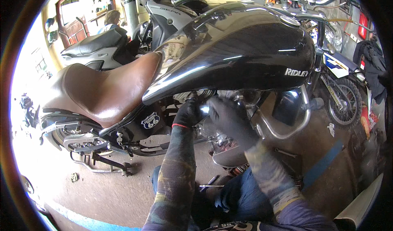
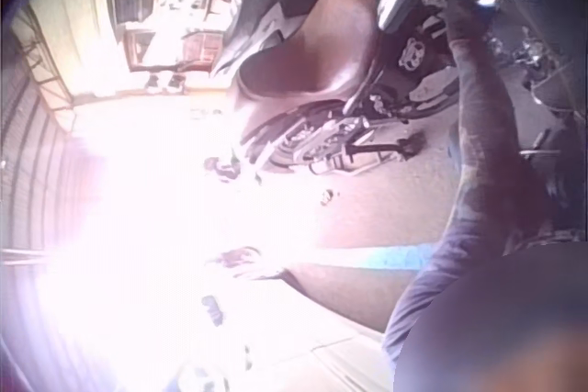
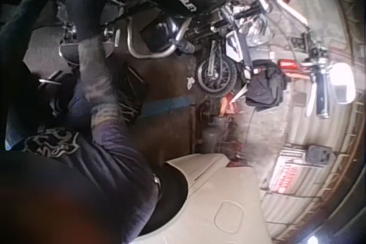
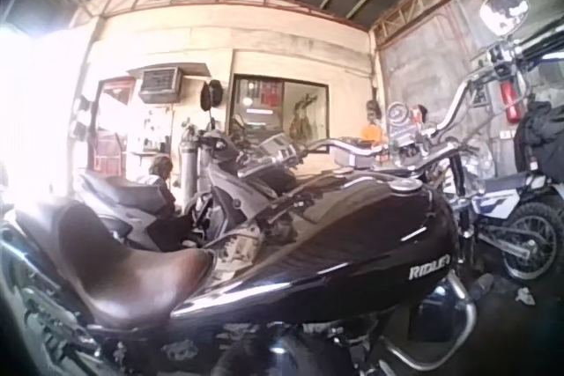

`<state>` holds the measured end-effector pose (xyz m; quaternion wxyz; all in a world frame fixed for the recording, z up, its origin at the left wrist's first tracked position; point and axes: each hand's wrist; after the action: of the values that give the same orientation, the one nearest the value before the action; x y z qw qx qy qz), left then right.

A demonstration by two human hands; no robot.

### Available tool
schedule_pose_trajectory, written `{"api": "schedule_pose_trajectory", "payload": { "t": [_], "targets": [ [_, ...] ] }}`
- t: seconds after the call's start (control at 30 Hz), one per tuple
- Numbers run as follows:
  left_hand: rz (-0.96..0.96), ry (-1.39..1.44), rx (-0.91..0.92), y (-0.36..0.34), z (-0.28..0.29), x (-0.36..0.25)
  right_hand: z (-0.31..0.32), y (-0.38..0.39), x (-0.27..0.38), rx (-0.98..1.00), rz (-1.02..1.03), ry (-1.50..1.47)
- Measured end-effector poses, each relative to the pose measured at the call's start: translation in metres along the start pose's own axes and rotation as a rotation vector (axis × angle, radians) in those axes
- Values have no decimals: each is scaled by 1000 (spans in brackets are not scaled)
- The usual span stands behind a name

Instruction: The person kneels beside a black Ridley motorcycle and uses a wrench to tighten bolts on the engine area. They repeatedly adjust the wrench and reposition their hands to work on different fasteners near the engine and exhaust.

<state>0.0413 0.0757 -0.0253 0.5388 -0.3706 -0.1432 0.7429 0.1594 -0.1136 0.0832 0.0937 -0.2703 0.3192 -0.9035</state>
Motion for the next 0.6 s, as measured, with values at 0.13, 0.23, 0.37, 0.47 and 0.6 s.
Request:
{"api": "schedule_pose_trajectory", "payload": {
  "t": [0.13,0.23,0.37,0.47,0.6],
  "targets": [
    [293,479,-21,-5,-17,14,-19,-60,-2,251,-59,310],
    [107,225,-62,-3,-26,29,-39,-69,-25,181,35,246],
    [-21,-31,-163,7,-23,29,-47,-77,-53,291,-49,215],
    [46,31,-164,10,-15,14,-50,-83,-57,364,-79,177],
    [180,584,-235,10,-6,-10,-49,-88,-54,466,-10,358]
  ]
}}
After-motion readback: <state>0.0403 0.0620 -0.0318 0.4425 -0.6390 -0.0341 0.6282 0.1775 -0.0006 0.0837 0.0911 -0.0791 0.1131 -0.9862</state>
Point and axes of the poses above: each hand's wrist, its own y-axis away from the middle knuckle, its own z-axis out of the back of the hand, x = y × z, and after that the axes turned 12 degrees about -y, right-handed
